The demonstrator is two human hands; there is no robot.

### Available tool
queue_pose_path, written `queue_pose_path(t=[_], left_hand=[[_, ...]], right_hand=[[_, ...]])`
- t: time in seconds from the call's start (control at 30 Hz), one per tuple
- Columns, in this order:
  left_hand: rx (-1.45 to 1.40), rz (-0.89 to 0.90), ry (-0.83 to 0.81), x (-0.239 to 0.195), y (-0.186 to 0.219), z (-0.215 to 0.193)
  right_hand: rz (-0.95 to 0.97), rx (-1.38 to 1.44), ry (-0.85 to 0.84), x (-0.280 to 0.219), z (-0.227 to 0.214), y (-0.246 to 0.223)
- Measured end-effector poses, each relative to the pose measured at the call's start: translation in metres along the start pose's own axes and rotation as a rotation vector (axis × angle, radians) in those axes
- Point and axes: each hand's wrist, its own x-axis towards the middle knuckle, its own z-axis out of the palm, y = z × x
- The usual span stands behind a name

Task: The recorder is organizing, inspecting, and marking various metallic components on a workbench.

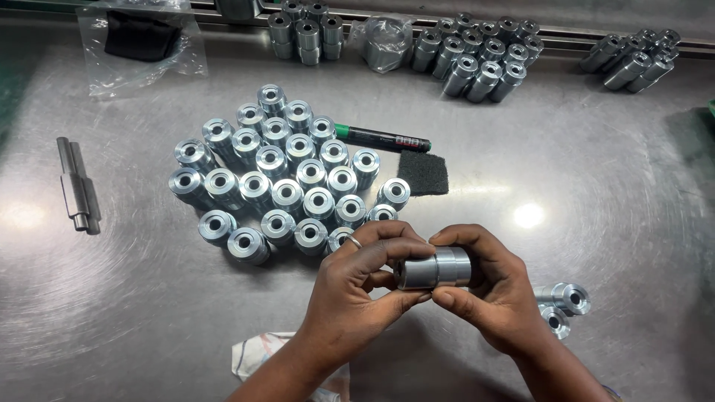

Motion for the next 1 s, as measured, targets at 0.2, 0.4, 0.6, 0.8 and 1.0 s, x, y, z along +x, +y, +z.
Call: queue_pose_path(t=[0.2,0.4,0.6,0.8,1.0], left_hand=[[-0.044,-0.032,-0.011,-0.001,0.000,-0.001],[-0.156,-0.095,-0.027,0.001,0.000,-0.006],[-0.311,-0.224,0.015,0.002,0.004,-0.010],[-0.243,-0.102,-0.035,-0.004,0.000,-0.011],[0.098,-0.159,-0.033,-0.019,-0.036,-0.015]], right_hand=[[0.039,0.026,0.015,0.000,-0.002,0.002],[-0.027,0.061,0.026,0.000,0.004,-0.002],[-0.234,0.006,0.003,0.005,0.010,-0.004],[-0.963,-0.827,-0.308,0.237,0.077,-0.077],[-1.213,-1.316,-0.742,0.291,0.268,-0.029]])
